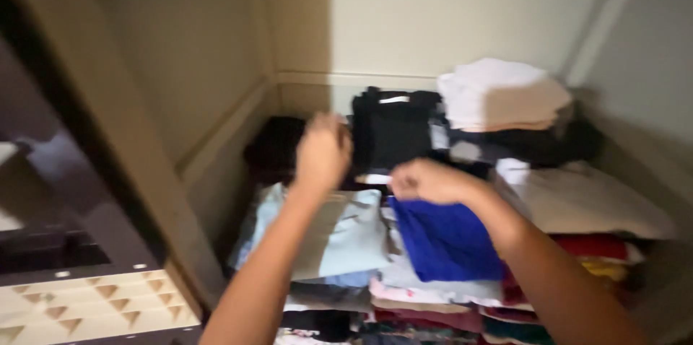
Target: Organize folded clothes in a wardrobe and hang a green garment.
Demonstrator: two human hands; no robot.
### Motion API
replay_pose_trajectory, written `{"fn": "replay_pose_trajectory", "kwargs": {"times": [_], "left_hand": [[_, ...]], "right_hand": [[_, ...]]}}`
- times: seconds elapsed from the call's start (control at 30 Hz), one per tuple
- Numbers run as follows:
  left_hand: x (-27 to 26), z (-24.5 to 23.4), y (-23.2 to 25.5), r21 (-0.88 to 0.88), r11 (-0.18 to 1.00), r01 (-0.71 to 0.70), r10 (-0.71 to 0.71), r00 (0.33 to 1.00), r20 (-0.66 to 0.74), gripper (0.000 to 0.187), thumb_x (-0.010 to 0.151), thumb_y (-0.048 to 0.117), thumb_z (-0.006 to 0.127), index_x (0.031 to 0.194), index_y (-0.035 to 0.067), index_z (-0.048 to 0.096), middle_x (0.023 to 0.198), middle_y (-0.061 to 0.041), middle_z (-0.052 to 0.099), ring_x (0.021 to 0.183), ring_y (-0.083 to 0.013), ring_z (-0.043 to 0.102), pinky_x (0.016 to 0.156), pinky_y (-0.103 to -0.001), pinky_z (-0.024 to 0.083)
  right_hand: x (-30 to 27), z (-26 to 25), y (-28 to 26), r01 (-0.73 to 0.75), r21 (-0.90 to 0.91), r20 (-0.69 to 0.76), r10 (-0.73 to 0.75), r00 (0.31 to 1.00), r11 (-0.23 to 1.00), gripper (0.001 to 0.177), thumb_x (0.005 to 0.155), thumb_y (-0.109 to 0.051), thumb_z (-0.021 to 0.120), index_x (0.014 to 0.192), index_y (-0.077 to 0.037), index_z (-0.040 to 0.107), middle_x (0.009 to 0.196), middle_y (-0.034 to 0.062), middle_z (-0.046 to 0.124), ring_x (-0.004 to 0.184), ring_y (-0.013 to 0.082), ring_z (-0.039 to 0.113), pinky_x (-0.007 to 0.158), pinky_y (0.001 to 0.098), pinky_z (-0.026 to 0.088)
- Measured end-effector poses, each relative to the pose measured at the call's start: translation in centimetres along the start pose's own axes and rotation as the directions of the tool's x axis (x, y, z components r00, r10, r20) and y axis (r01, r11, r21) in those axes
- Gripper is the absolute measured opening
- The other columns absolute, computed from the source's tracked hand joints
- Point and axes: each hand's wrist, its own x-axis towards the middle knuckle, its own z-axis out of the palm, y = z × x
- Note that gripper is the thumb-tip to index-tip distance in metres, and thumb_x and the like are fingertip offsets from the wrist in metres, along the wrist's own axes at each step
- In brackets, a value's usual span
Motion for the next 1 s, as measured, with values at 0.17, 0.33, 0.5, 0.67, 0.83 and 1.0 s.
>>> {"fn": "replay_pose_trajectory", "kwargs": {"times": [0.17, 0.33, 0.5, 0.67, 0.83, 1.0], "left_hand": [[-11.5, 1.0, 10.4, -0.461, 0.733, 0.501, -0.030, 0.700, 0.713, 0.022, 0.092, 0.016, 0.061, 0.084, -0.002, 0.070, 0.072, -0.020, 0.068, 0.065, -0.0374, 0.067, 0.056, -0.045, 0.053], [-17.9, 3.2, 12.0, -0.204, 0.479, 0.854, 0.110, 0.172, 0.979, 0.022, 0.095, 0.013, 0.057, 0.093, -0.002, 0.073, 0.080, -0.015, 0.074, 0.061, -0.0267, 0.071, 0.051, -0.036, 0.059], [-19.3, 7.0, 14.2, -0.330, -0.227, 0.916, 0.079, 0.355, 0.932, 0.054, 0.101, 0.036, 0.055, 0.139, -0.002, 0.062, 0.125, -0.030, 0.075, 0.095, -0.0305, 0.076, 0.089, -0.041, 0.062], [-17.8, 9.8, 17.0, -0.348, -0.737, 0.580, 0.061, 0.570, 0.819, 0.068, 0.098, 0.059, 0.040, 0.137, 0.005, 0.053, 0.131, -0.021, 0.063, 0.115, -0.0396, 0.066, 0.097, -0.062, 0.053], [-14.1, 6.0, 16.7, -0.299, -0.822, 0.485, 0.272, 0.796, 0.542, 0.058, 0.100, 0.054, 0.043, 0.140, 0.015, 0.055, 0.138, -0.012, 0.061, 0.126, -0.0370, 0.059, 0.100, -0.068, 0.046], [-12.2, 5.9, 12.7, -0.280, -0.796, 0.537, 0.192, 0.662, 0.725, 0.059, 0.104, 0.050, 0.044, 0.141, 0.007, 0.058, 0.137, -0.014, 0.065, 0.122, -0.0333, 0.064, 0.103, -0.050, 0.053]], "right_hand": [[-8.8, 5.4, 9.7, 0.129, -0.277, 0.178, -0.082, 0.981, 0.952, 0.072, 0.073, -0.040, 0.095, 0.126, 0.001, 0.067, 0.116, 0.0209, 0.072, 0.106, 0.0304, 0.069, 0.091, 0.0406, 0.055], [-12.8, 8.1, 5.2, 0.066, -0.562, -0.162, -0.188, 0.969, 0.825, 0.087, 0.058, -0.042, 0.097, 0.133, -0.007, 0.069, 0.122, 0.0285, 0.069, 0.102, 0.0414, 0.067, 0.085, 0.0487, 0.055], [-14.6, 4.1, -0.3, -0.326, -0.110, -0.232, 0.295, 0.927, 0.939, 0.035, 0.089, -0.017, 0.068, 0.124, -0.010, 0.069, 0.091, 0.0132, 0.080, 0.073, 0.0235, 0.077, 0.072, 0.0385, 0.061], [-16.6, 3.2, -5.5, -0.144, -0.041, -0.115, 0.138, 0.984, 0.989, 0.048, 0.084, -0.029, 0.076, 0.129, -0.012, 0.068, 0.110, 0.0170, 0.075, 0.091, 0.0277, 0.075, 0.078, 0.0374, 0.061], [-14.7, 1.7, -1.0, -0.263, 0.002, -0.556, 0.220, 0.802, 0.965, 0.056, 0.093, -0.046, 0.075, 0.139, -0.015, 0.064, 0.137, 0.0147, 0.068, 0.120, 0.0274, 0.065, 0.097, 0.0355, 0.049], [-12.0, 2.3, -1.2, 0.091, 0.864, -0.364, 0.489, 0.793, 0.496, 0.069, 0.086, -0.016, 0.073, 0.151, -0.018, 0.051, 0.134, 0.0097, 0.069, 0.114, 0.0196, 0.067, 0.095, 0.0331, 0.053]]}}
